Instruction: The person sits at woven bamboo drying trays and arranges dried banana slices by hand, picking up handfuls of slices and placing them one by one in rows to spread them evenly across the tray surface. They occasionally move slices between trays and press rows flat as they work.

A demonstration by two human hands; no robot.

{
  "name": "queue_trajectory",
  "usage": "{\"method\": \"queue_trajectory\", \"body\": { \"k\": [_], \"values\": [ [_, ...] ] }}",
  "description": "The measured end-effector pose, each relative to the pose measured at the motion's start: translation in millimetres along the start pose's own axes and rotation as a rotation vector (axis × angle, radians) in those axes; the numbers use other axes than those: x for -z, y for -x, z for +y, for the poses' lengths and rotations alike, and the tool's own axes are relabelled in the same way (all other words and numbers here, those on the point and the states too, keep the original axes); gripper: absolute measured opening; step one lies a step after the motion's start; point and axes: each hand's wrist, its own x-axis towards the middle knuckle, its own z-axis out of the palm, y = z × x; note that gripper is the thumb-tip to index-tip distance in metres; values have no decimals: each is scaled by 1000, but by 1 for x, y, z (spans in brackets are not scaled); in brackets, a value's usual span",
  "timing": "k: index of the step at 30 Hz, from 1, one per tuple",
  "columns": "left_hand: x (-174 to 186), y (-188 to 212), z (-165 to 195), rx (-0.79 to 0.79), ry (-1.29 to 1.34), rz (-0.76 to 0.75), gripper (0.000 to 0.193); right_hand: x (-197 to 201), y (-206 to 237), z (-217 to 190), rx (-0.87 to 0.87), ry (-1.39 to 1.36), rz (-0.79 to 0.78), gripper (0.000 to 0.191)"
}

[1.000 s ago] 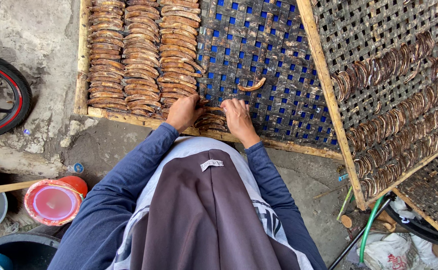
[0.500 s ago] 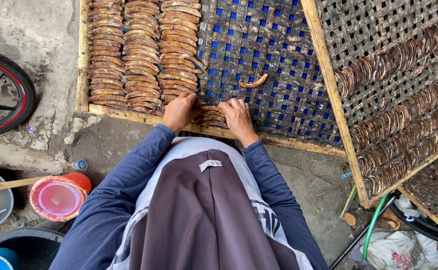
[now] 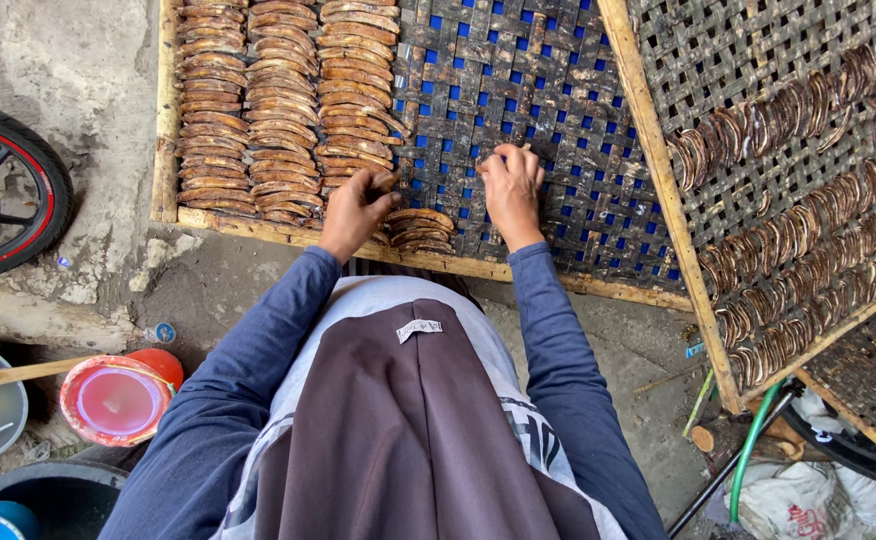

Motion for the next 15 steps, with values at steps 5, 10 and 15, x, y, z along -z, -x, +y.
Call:
{"method": "queue_trajectory", "body": {
  "k": [5,10,15],
  "values": [
    [2,-6,-1,136,463,-45,27,-6,-8,-13,-34,44,-196,11],
    [-2,-11,-10,174,584,-63,26,-3,-16,-7,-93,-241,-307,21],
    [2,-13,-10,150,547,-81,27,9,-14,-14,-55,-228,-308,14]
  ]
}}
